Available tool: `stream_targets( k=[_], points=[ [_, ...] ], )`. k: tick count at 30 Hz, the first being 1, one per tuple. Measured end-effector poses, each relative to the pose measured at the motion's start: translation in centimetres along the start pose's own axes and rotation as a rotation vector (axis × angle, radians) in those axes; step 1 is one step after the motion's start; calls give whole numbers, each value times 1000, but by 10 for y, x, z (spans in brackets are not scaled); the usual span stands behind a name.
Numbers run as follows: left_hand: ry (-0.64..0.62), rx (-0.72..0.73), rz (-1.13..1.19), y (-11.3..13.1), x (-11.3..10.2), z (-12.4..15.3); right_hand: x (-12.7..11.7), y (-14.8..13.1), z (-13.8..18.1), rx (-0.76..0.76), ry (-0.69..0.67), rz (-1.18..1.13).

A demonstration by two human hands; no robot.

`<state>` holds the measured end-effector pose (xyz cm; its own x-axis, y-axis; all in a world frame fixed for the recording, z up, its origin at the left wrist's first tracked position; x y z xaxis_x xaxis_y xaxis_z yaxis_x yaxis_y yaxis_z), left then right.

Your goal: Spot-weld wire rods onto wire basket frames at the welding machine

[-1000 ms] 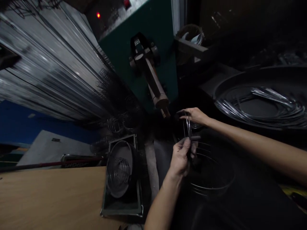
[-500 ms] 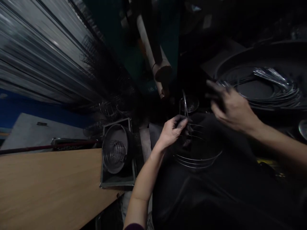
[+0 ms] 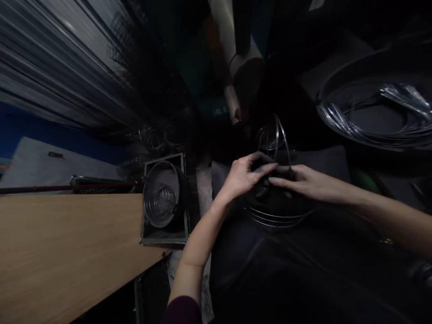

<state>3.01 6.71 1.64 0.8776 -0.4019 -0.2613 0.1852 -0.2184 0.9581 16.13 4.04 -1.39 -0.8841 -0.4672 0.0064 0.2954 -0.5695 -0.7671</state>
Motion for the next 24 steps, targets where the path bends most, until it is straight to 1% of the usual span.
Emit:
stream_targets(
  k=[2, 3, 4, 5, 6, 7, 8, 9, 11, 13, 15, 17, 19, 21, 24],
  points=[
    [25, 62, -59, 5, 0, 24, -1, -2, -1, -10, 48, -5],
    [13, 114, -131, 6, 3, 40, -3, -4, 0, -11, 85, -27],
    [-24, 170, -230, 4, 8, 58, -5, -5, 0, -9, 115, -50],
    [-101, 232, -344, -1, 18, 76, -6, -6, 2, -7, 138, -72],
    [-183, 285, -478, -11, 29, 92, -7, -7, 3, -6, 152, -89],
    [-229, 319, -614, -24, 38, 105, -7, -8, 4, -8, 155, -101],
    [-218, 349, -727, -37, 45, 113, -5, -7, 4, -11, 149, -108],
    [-176, 375, -805, -49, 49, 116, -3, -6, 4, -17, 143, -109],
    [-66, 393, -862, -67, 51, 109, -1, -2, 1, -57, 169, -105],
    [-17, 384, -827, -76, 46, 91, -4, -1, -4, -139, 253, -95],
    [-16, 381, -769, -75, 37, 72, -9, -4, -9, -222, 329, -110],
    [3, 380, -721, -69, 26, 59, -15, -9, -16, -249, 360, -186],
    [22, 354, -688, -66, 19, 51, -19, -16, -23, -222, 342, -307],
    [22, 319, -665, -68, 16, 47, -18, -23, -30, -173, 268, -400],
    [17, 284, -660, -73, 14, 43, -13, -28, -35, -131, 138, -411]
  ],
)
Point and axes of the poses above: each hand's wrist, its own z-axis away from the middle knuckle, its own x-axis out of the palm, y = z × x, the point moved 7 cm from there along -z, towards the middle knuckle, and after that the axes turned 11 degrees about x, right-handed, at the moved point
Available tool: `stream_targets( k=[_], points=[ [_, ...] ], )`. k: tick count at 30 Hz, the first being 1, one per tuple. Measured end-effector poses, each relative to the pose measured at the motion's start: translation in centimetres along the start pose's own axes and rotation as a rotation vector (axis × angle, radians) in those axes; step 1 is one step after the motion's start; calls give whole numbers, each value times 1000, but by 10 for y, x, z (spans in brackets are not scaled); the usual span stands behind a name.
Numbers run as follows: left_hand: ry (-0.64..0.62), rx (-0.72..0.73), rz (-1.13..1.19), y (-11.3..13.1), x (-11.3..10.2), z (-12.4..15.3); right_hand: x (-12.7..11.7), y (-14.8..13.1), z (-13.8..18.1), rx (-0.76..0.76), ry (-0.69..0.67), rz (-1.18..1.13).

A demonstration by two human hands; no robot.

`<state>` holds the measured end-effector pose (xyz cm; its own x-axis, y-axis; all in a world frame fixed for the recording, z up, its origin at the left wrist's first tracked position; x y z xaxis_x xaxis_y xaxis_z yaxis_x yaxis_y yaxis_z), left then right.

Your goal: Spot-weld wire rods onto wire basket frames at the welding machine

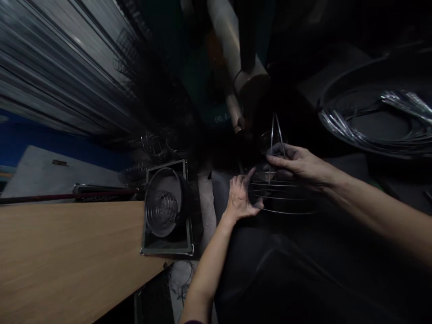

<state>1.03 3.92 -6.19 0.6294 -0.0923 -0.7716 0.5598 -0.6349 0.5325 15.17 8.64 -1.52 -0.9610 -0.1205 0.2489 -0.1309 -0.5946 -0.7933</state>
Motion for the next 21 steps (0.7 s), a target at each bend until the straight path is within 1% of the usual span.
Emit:
stream_targets(
  k=[2, 4, 6, 9, 11, 16, 21],
  points=[
    [-6, 4, -14, -2, -2, -3, 0, 0, -2, -2, -33, 27],
    [-7, 30, -32, -1, -5, -5, -1, 0, -3, -25, -38, 76],
    [19, 56, -55, 1, -10, -7, 0, -2, -3, -67, -30, 141],
    [116, 97, -72, 4, -19, -7, 4, -8, -2, -122, -28, 215],
    [195, 126, -61, 5, -23, -7, 6, -12, -3, -128, -29, 230],
    [349, 169, -44, 0, -34, -11, 5, -23, -8, -159, -24, 212],
    [465, 247, -144, -2, -49, -22, 4, -39, -13, -196, -9, 179]
  ],
)
Point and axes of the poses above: each hand's wrist, its own z-axis away from the middle knuckle, its own x-axis out of the palm, y = z × x, the point moved 7 cm from there along -z, towards the middle knuckle, and after that the axes turned 11 degrees about x, right-handed, at the moved point
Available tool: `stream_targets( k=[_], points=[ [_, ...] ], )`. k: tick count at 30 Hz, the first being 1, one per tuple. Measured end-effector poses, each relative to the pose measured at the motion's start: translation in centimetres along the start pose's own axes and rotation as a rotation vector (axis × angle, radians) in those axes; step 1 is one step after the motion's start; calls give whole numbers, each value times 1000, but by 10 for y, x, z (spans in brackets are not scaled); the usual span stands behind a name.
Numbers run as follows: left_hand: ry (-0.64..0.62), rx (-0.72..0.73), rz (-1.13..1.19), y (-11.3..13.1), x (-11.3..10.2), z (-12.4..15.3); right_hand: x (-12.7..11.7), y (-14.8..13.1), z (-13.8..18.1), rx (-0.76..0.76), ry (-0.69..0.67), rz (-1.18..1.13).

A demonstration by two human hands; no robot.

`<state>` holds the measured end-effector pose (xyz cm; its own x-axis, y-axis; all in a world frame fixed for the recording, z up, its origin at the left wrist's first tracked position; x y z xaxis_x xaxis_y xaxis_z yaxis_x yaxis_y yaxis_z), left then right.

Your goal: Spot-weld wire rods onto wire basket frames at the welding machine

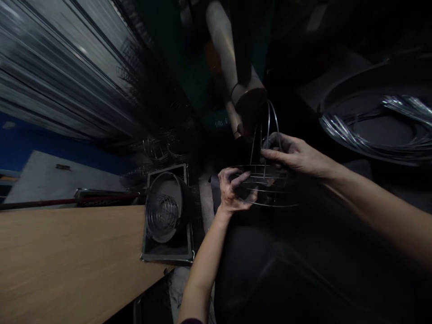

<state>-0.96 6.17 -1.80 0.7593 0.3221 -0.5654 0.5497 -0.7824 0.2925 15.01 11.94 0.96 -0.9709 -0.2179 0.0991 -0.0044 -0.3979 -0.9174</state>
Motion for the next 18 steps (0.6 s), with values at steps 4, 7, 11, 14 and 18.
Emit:
stream_targets(
  k=[4, 7, 11, 14, 18],
  points=[
    [111, 87, -36, 3, -7, -5, 2, -9, -3, -30, -8, -24],
    [122, 62, -26, 3, -5, 0, 7, -7, -3, -3, -35, -31],
    [85, 17, -6, 3, 0, 10, 8, 4, -2, 46, -34, -126],
    [87, 18, 37, 3, 1, 13, 8, 12, -3, 72, -39, -187],
    [84, 13, 58, -3, 1, 7, 7, 13, -9, 88, -53, -194]
  ],
)
Point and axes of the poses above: each hand's wrist, its own z-axis away from the middle knuckle, its own x-axis out of the palm, y = z × x, the point moved 7 cm from there along -z, towards the middle knuckle, and after that the axes turned 11 degrees about x, right-handed, at the moved point
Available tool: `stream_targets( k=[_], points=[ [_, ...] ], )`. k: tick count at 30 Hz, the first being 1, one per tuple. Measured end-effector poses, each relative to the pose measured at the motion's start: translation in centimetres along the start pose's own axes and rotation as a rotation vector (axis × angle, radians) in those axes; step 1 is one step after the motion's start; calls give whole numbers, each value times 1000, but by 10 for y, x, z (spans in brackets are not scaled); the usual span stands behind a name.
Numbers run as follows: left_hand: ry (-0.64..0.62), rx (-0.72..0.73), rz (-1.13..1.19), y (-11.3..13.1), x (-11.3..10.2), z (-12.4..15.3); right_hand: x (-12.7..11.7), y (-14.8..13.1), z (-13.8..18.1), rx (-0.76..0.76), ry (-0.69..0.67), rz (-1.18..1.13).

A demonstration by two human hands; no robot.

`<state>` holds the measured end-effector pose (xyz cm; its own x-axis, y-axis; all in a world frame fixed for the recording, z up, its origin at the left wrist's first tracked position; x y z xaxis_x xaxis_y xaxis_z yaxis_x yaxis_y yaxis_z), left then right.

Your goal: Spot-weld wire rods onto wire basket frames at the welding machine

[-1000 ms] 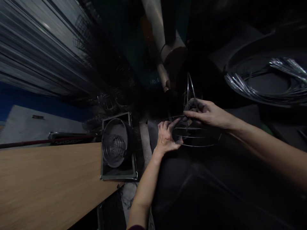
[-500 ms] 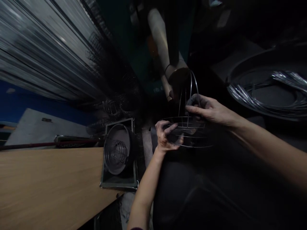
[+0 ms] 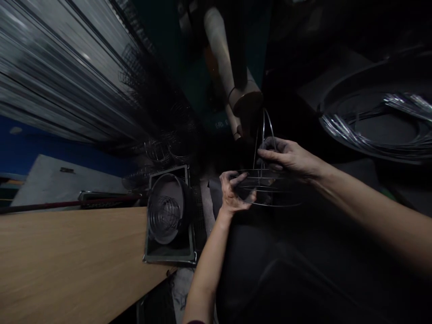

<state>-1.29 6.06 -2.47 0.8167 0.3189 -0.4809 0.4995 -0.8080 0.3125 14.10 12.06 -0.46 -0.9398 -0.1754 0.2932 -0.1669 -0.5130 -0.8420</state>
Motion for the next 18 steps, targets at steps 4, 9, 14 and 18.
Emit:
stream_targets(
  k=[4, 9, 14, 18],
  points=[
    [-8, 11, 20, -10, 1, -14, 2, -14, -7, -27, -15, 13],
    [31, 55, -17, -13, -2, -26, 9, -32, -12, -74, -49, 30],
    [57, 111, -79, -4, -10, -28, 14, -41, -2, -155, -45, 111],
    [85, 234, -139, 16, -16, -28, 11, -45, 21, -276, 18, 239]
  ],
)
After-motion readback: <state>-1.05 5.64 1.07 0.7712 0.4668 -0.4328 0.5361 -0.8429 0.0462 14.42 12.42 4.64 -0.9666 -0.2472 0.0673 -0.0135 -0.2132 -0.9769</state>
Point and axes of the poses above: each hand's wrist, its own z-axis away from the middle knuckle, its own x-axis out of the palm, y = z × x, the point moved 7 cm from there along -z, towards the middle knuckle, and after that the axes turned 11 degrees about x, right-handed, at the moved point
